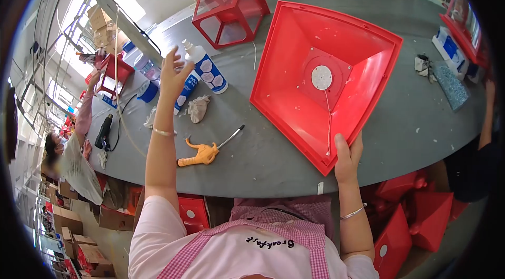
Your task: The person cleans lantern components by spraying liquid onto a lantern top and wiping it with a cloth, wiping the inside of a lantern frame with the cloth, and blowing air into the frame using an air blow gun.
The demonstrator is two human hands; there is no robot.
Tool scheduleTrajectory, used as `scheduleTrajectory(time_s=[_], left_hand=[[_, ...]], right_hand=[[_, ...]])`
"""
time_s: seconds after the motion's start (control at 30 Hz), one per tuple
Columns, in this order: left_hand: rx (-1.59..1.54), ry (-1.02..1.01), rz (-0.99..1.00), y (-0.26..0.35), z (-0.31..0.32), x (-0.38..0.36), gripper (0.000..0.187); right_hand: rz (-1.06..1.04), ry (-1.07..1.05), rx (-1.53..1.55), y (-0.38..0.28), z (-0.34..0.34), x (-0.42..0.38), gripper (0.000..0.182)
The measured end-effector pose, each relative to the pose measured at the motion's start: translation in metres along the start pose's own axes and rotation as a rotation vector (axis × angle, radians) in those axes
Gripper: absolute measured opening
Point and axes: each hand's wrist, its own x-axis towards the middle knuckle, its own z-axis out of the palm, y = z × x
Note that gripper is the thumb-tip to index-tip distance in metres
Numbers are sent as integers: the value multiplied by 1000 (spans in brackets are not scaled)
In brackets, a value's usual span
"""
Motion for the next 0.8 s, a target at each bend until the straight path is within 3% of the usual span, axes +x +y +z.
scheduleTrajectory(time_s=[0.07, 0.13, 0.23, 0.33, 0.4, 0.5, 0.57, 0.63, 0.7, 0.8], left_hand=[[-65, -137, -120, -7, -15, -19, 62], [125, -371, -169, -1, -20, -46, 40], [290, -449, -89, -14, -8, -82, 34], [294, -430, -68, -52, 7, -90, 31], [284, -427, -46, -46, 18, -85, 29], [-143, -372, -94, 13, 12, -70, 31], [-336, -456, -78, 64, 24, -67, 29], [-328, -494, 115, 113, 44, -68, 27], [-259, -401, 364, 130, 83, -69, 26], [-284, -279, 275, 155, 127, -81, 25]], right_hand=[[5, 0, 8, 1, 0, -1, 48], [3, 2, 16, 0, 1, 0, 48], [6, -9, 37, -5, 3, 1, 47], [4, 5, 18, -5, 3, -1, 47], [-2, 8, -27, -4, 2, 0, 48], [-17, 3, -12, -11, 4, 3, 48], [-13, -11, -4, -13, 5, 1, 48], [-8, -13, -11, -15, 5, 2, 49], [-7, -8, -18, -16, 6, 1, 49], [-34, 12, -5, -16, 6, 2, 47]])
